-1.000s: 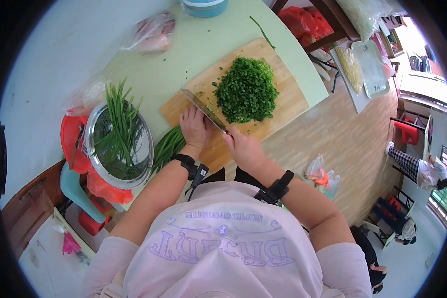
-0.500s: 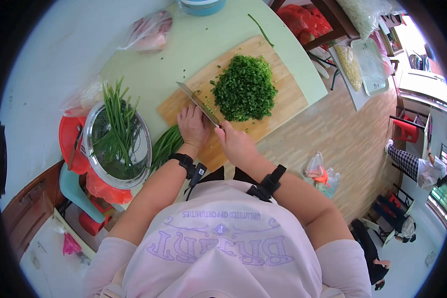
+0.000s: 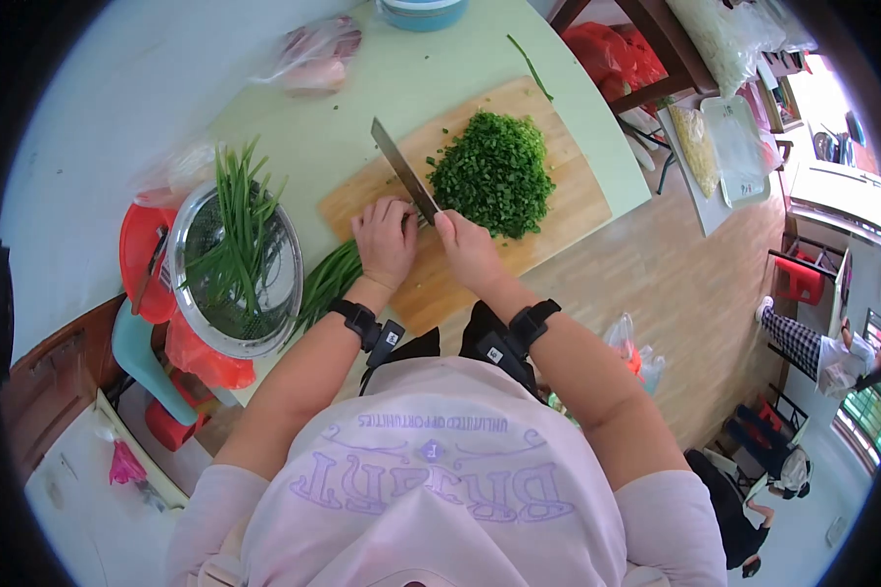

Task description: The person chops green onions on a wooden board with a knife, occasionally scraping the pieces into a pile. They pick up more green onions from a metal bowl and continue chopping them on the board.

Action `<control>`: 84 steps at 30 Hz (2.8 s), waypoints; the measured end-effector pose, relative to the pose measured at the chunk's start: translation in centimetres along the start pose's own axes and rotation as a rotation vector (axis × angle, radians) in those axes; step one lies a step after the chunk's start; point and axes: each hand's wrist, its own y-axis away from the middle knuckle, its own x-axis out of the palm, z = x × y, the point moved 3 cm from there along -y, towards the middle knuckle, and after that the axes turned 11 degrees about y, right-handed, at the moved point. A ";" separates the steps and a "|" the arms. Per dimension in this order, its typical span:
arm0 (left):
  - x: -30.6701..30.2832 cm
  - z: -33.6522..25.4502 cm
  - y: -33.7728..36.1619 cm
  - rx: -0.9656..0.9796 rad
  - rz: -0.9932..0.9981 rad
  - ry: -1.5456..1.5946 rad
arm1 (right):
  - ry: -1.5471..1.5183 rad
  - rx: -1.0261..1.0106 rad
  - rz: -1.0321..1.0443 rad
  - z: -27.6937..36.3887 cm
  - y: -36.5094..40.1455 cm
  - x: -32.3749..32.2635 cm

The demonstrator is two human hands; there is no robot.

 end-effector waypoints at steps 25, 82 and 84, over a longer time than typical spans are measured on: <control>-0.1 1.3 0.4 0.129 0.046 -0.013 | 0.331 -0.112 0.019 1.1 5.8 -1.5; 0.2 1.2 0.3 0.158 0.064 -0.047 | 0.184 -0.042 0.048 1.1 3.8 -0.2; 0.3 1.2 0.2 0.161 0.058 -0.049 | 0.160 -0.048 0.028 1.3 3.0 0.3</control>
